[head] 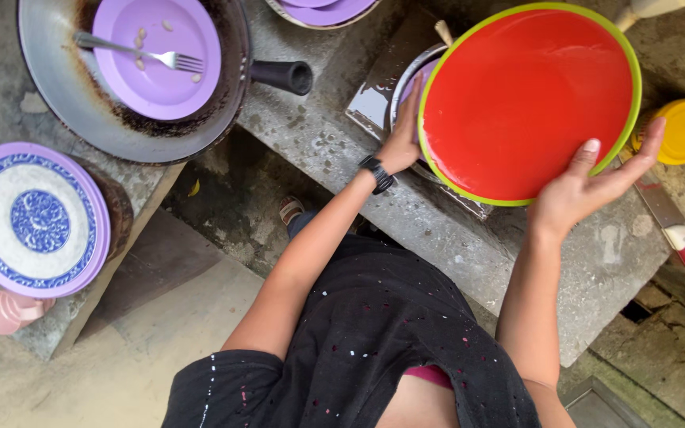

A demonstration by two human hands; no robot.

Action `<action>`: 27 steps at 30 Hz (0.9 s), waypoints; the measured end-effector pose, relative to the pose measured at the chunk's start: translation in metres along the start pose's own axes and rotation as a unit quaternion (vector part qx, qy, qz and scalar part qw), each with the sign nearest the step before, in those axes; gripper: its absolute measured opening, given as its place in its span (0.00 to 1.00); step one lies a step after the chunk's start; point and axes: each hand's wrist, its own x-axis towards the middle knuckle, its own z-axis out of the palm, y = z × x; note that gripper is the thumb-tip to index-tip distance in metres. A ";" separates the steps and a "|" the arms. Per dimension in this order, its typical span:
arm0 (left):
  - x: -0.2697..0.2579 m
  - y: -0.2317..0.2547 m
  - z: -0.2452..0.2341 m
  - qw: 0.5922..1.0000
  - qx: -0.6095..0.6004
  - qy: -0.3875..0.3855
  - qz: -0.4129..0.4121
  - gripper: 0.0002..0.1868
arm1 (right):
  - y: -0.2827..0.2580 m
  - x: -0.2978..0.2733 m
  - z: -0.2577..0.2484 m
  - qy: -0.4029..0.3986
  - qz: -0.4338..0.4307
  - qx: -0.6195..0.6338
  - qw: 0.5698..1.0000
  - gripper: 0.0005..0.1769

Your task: The person washes a variety of dishes including plates, cups, and a wooden cutting board by hand under a tap, rinsing them one at a time and placing them aside.

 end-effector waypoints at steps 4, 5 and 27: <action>-0.039 0.071 -0.066 0.955 -0.172 0.151 -0.187 0.27 | -0.015 -0.003 0.036 -0.041 0.078 0.192 0.977 0.30; -0.054 0.093 -0.083 0.953 -0.181 0.180 -0.161 0.27 | -0.024 -0.007 0.052 -0.056 0.090 0.198 0.974 0.31; -0.367 0.224 -0.490 0.593 0.455 0.637 -0.188 0.15 | -0.314 -0.325 0.440 -0.699 0.072 0.117 0.702 0.30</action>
